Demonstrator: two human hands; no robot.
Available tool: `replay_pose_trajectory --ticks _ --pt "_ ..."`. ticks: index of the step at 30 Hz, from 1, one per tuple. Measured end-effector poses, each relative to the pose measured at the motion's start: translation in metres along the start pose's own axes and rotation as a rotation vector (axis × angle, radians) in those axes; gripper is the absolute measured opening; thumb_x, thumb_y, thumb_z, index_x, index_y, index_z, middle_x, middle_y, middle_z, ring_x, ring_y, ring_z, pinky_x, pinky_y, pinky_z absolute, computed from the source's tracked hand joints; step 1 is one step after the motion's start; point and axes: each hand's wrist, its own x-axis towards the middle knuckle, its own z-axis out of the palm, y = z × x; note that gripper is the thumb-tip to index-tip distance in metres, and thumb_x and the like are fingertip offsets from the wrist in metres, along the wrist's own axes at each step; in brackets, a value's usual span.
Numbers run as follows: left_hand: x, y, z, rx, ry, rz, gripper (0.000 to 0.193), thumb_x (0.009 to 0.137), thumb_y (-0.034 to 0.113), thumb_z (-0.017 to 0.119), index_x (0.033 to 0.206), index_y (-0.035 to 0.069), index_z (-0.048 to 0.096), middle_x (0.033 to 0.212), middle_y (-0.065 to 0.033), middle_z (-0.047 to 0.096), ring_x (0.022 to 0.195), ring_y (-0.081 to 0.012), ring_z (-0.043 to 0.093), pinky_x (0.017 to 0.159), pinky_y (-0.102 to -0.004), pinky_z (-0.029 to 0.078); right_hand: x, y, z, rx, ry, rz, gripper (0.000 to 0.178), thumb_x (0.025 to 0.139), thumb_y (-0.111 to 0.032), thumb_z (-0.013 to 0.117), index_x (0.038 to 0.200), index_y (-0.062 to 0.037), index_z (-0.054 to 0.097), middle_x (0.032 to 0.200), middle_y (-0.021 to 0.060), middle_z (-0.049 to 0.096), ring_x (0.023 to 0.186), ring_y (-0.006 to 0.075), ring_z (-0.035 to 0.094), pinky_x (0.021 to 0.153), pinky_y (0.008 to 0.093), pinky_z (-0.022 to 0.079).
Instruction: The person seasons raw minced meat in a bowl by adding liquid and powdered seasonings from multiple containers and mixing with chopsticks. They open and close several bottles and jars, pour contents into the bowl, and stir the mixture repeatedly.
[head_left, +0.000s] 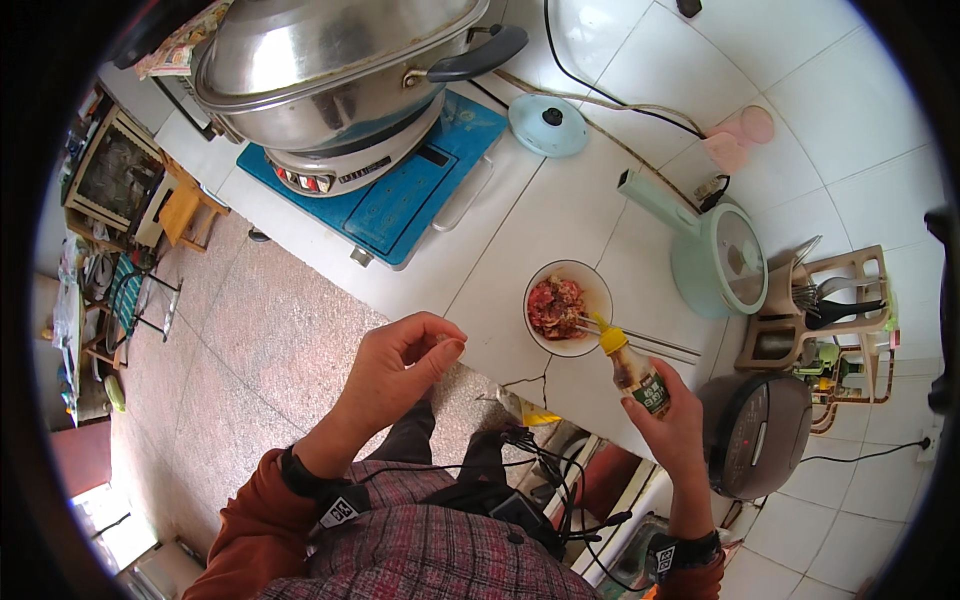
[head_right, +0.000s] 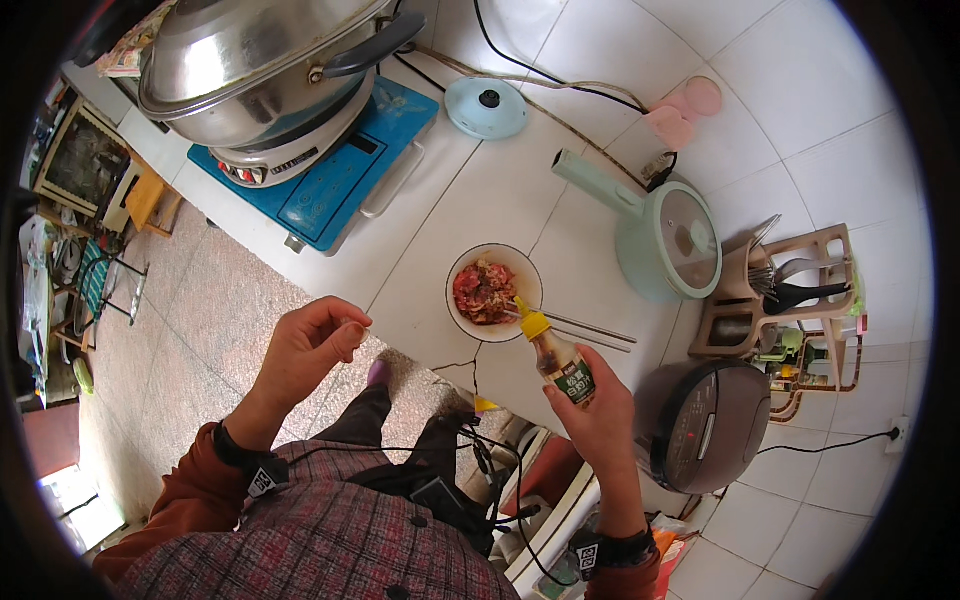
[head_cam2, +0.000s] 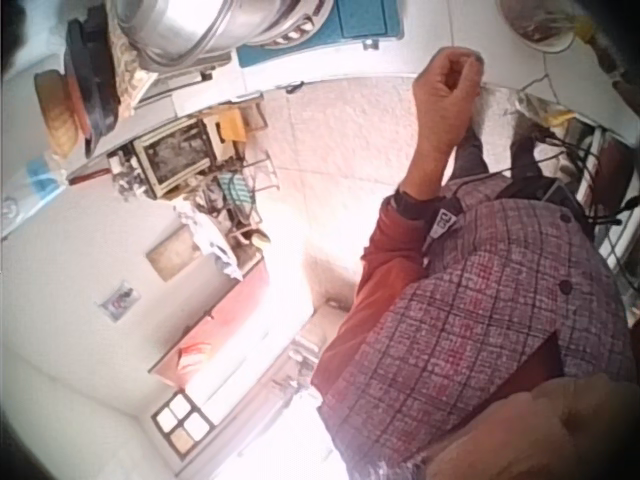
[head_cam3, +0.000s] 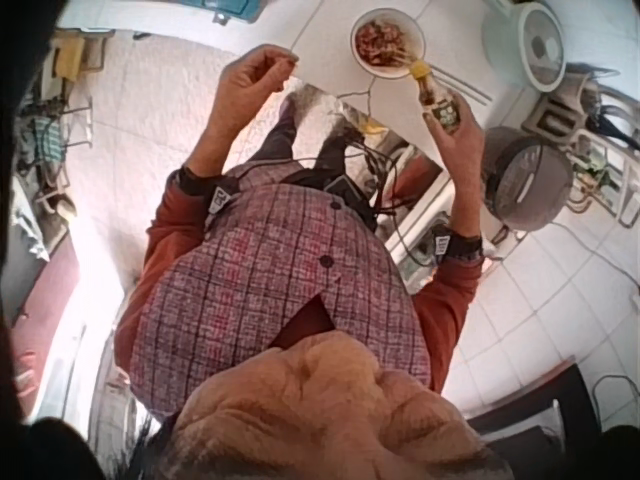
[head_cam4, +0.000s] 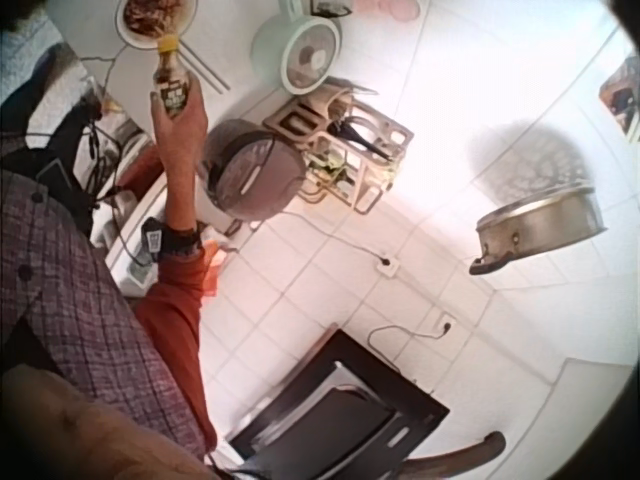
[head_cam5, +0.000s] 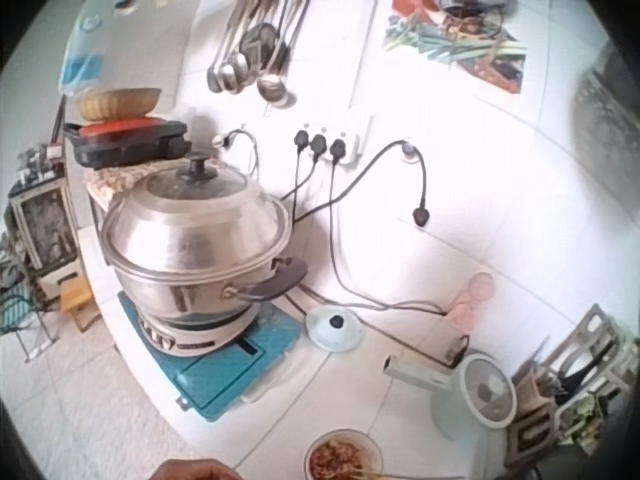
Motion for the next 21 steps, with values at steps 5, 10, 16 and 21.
replay_pose_trajectory --ticks 5,10,16,21 --pt "0.002 0.004 0.004 0.062 -0.015 0.009 0.016 0.095 0.016 0.065 0.101 0.001 0.065 0.080 0.0045 0.060 0.069 -0.0006 0.051 0.061 -0.0170 0.041 0.000 0.002 0.001 0.041 0.040 -0.008 0.057 0.077 -0.020 0.078 0.126 0.0013 0.057 0.104 0.0173 0.069 0.091 0.0242 0.068 0.084 0.0326 0.051" --pt "0.003 0.007 0.002 0.059 -0.046 0.023 0.016 0.095 0.016 0.064 0.101 0.001 0.065 0.082 0.0032 0.062 0.071 -0.0015 0.053 0.064 -0.0176 0.043 0.001 0.001 0.004 -0.175 0.076 -0.095 0.057 0.076 -0.023 0.078 0.125 -0.0013 0.058 0.101 0.0162 0.069 0.088 0.0276 0.067 0.080 0.0356 0.052" --pt "0.002 0.004 -0.003 0.046 -0.050 0.006 0.018 0.095 0.017 0.065 0.101 0.001 0.065 0.084 0.0022 0.063 0.074 -0.0025 0.054 0.067 -0.0186 0.045 0.007 -0.007 0.004 -0.433 0.088 -0.119 0.058 0.074 -0.030 0.078 0.124 -0.0083 0.061 0.104 0.0131 0.069 0.089 0.0345 0.067 0.077 0.0418 0.053" --pt "0.003 0.002 -0.009 0.058 -0.039 0.022 0.018 0.095 0.018 0.065 0.100 0.001 0.066 0.083 0.0024 0.063 0.073 -0.0025 0.054 0.066 -0.0186 0.044 0.008 -0.010 0.006 -0.464 0.082 -0.112 0.058 0.074 -0.030 0.078 0.124 -0.0087 0.061 0.103 0.0134 0.069 0.088 0.0338 0.067 0.077 0.0414 0.053"
